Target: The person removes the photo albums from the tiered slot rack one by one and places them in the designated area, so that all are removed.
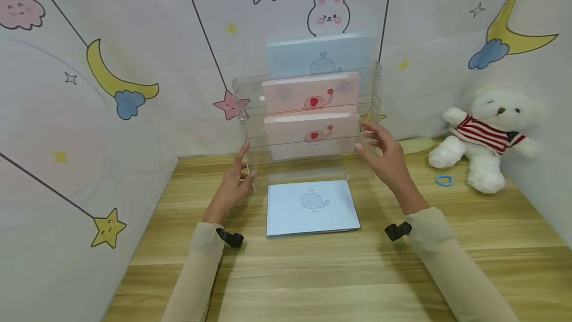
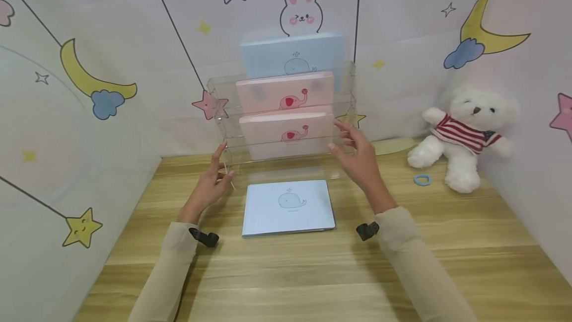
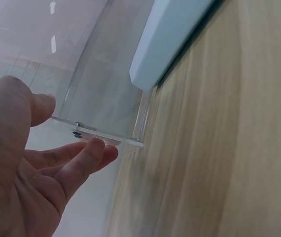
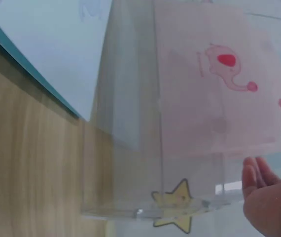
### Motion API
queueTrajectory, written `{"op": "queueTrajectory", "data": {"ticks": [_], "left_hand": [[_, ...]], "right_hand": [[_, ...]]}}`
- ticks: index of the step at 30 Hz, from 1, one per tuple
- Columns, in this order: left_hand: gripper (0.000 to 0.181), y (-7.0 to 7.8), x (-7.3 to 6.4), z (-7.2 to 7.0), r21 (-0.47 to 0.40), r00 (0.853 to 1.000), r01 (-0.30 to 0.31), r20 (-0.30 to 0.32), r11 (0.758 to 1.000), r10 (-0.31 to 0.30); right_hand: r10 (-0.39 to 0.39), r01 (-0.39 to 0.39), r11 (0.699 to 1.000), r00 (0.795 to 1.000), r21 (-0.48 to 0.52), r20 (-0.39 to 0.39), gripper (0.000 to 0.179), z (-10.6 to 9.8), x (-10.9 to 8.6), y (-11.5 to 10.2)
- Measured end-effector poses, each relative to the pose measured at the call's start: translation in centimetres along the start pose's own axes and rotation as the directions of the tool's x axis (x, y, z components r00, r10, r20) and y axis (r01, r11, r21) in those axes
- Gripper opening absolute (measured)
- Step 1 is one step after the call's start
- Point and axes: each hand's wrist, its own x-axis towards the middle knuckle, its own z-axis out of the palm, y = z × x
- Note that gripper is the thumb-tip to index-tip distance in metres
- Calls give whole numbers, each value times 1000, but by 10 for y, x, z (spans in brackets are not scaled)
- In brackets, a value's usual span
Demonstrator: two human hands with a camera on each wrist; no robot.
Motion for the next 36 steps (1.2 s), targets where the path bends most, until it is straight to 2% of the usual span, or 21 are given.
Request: {"op": "queueTrajectory", "data": {"ticks": [6, 13, 20, 28, 36], "left_hand": [[83, 1, 0, 0, 17, 1000, -19, 4, 1000, 19], [83, 2, 1, 0, 16, 1000, -11, 1, 1000, 11], [84, 1, 2, 2, 11, 1000, -9, 6, 1000, 9], [85, 2, 3, 1, 9, 1000, 8, 11, 1000, -8], [82, 0, 0, 0, 10, 1000, -13, 4, 1000, 13]], "right_hand": [[-5, 6, 1000, 1000, -15, 5, 63, -4, 10, -4], [-4, 4, 1000, 1000, -4, 23, 67, -4, 22, -4], [0, -3, 998, 999, 70, 47, 64, -4, 30, -4], [-9, 4, 997, 998, 73, 67, 62, -4, 37, -6], [7, -14, 996, 997, 85, 82, 56, -3, 39, -8]]}}
